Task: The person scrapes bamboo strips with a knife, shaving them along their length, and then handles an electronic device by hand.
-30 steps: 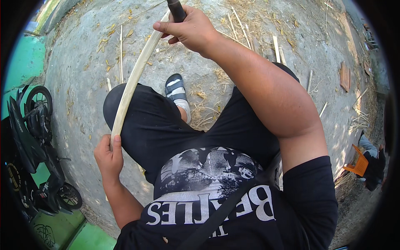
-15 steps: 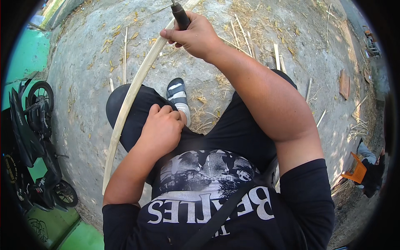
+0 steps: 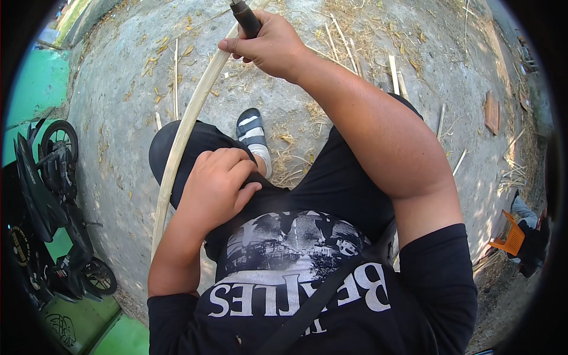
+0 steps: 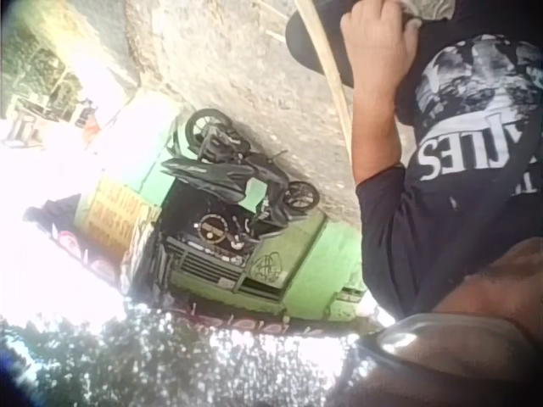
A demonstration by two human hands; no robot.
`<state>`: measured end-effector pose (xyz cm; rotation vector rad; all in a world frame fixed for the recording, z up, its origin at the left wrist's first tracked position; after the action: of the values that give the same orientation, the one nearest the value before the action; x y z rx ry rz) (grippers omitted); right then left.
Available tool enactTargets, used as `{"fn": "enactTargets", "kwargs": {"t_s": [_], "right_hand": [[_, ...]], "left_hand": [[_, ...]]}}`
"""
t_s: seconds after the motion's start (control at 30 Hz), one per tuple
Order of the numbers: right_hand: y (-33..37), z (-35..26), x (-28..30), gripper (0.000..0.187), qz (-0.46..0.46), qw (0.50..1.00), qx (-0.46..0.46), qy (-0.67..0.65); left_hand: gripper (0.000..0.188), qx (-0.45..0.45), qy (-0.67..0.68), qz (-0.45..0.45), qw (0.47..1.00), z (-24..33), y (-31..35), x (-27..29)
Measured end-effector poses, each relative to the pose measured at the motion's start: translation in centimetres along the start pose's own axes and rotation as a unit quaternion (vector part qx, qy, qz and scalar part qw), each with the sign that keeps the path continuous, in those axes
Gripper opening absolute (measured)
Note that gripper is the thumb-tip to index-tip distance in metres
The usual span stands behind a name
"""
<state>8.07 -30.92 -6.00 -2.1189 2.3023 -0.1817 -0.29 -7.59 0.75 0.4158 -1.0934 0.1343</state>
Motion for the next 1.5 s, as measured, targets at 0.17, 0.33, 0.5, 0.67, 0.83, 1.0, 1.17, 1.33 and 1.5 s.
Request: {"fn": "enactTargets", "kwargs": {"t_s": [0.17, 0.33, 0.5, 0.67, 0.83, 1.0, 1.17, 1.33, 1.5], "right_hand": [[0.2, 0.8, 0.4, 0.033, 0.005, 0.999, 0.008, -0.051], [0.9, -1.2, -0.2, 0.031, -0.033, 0.994, -0.029, -0.103], [1.8, -2.7, -1.2, 0.031, -0.078, 0.984, -0.006, -0.158], [3.2, -4.7, 0.0, 0.038, -0.185, 0.975, 0.036, 0.117], [3.6, -5.0, 0.8, 0.059, -0.315, 0.886, 0.029, 0.340], [2.8, -3.2, 0.7, 0.054, -0.293, 0.895, 0.028, 0.335], [2.0, -2.4, 1.5, 0.047, -0.263, 0.913, 0.014, 0.312], [2.5, -2.4, 0.6, 0.045, -0.255, 0.897, 0.056, 0.355], [1.1, -2.2, 1.6, 0.054, -0.259, 0.893, -0.039, 0.366]], "left_hand": [[0.046, 0.047, -0.026, 0.298, 0.953, -1.4, 5.1, 1.6], [0.057, 0.279, -0.036, 0.242, 0.929, -4.0, 8.1, -0.3], [0.022, 0.241, -0.021, 0.278, 0.930, -3.8, 7.8, -0.8], [0.018, 0.301, 0.062, 0.263, 0.915, -3.2, 10.6, -1.6], [0.032, 0.354, 0.225, 0.238, 0.876, -3.8, 13.9, -5.4], [0.038, 0.384, 0.209, 0.244, 0.866, -4.2, 14.7, -6.8], [0.039, 0.358, 0.201, 0.243, 0.879, -4.5, 14.4, -6.3], [0.039, 0.348, 0.165, 0.245, 0.890, -4.8, 14.5, -6.1], [0.038, 0.340, 0.144, 0.263, 0.891, -5.3, 14.3, -6.4]]}}
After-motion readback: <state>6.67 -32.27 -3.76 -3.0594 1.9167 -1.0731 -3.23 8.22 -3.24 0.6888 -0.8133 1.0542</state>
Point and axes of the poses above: each hand's wrist, its own y-axis away from the middle knuckle, its own x-axis out of the back of the hand, z = x × y, the point moved 1 cm from there along -y, towards the middle knuckle, and after that the axes turned 11 degrees about -z, right-handed, at the moved point
